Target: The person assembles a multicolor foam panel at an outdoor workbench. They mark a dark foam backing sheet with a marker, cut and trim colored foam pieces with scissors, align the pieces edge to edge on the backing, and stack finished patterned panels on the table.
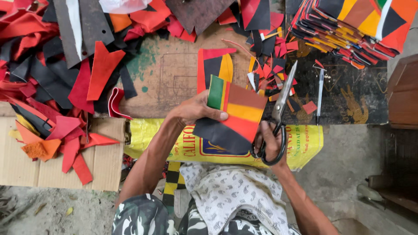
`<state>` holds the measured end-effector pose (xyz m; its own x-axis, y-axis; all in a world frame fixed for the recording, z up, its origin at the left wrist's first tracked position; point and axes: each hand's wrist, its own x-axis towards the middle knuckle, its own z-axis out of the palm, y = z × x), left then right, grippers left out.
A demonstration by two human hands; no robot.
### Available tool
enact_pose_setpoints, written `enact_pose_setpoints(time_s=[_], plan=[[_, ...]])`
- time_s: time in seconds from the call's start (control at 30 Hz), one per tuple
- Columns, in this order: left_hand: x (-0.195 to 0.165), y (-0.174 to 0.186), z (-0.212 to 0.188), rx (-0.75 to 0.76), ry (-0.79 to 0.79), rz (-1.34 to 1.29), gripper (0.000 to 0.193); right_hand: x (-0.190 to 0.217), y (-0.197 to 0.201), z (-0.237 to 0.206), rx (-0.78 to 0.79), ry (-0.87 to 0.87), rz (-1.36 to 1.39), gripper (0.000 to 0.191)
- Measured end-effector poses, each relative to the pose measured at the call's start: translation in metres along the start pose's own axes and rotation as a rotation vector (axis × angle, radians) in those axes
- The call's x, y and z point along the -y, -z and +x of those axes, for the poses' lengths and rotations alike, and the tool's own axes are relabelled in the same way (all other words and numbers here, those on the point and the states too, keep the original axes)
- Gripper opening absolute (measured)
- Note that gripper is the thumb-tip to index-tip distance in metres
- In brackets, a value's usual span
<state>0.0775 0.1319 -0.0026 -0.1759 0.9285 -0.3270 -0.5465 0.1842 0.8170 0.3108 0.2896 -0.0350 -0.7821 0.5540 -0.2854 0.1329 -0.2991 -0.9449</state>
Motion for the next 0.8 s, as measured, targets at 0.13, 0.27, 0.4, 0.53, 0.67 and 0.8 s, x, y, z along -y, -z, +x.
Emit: enact_pose_setpoints(time_s=[0.13, 0.27, 0.4, 0.53, 0.67, 0.8], plan=[[-0.008, 0.007, -0.002, 0.103, -0.026, 0.349, 0.063, 0.019, -0.003, 0.015, 0.104, -0.008, 0.087, 0.027], [-0.018, 0.019, -0.021, 0.047, -0.161, 0.439, 0.067, 0.022, -0.018, 0.009, 0.045, 0.062, -0.111, 0.025], [-0.061, 0.073, -0.066, -0.265, -0.136, 0.762, 0.049, 0.02, -0.029, 0.006, 0.11, 0.068, -0.223, 0.03], [-0.102, 0.122, -0.089, -0.449, 0.026, 0.869, 0.047, 0.013, -0.033, 0.005, 0.173, -0.022, -0.292, 0.035], [-0.101, 0.134, -0.078, -0.692, -0.095, 1.583, 0.05, 0.004, -0.027, 0.001, 0.31, -0.186, -0.322, 0.037], [-0.055, 0.112, -0.038, -0.833, -0.539, 1.546, 0.047, -0.006, -0.027, -0.005, 0.4, -0.359, -0.181, 0.034]])
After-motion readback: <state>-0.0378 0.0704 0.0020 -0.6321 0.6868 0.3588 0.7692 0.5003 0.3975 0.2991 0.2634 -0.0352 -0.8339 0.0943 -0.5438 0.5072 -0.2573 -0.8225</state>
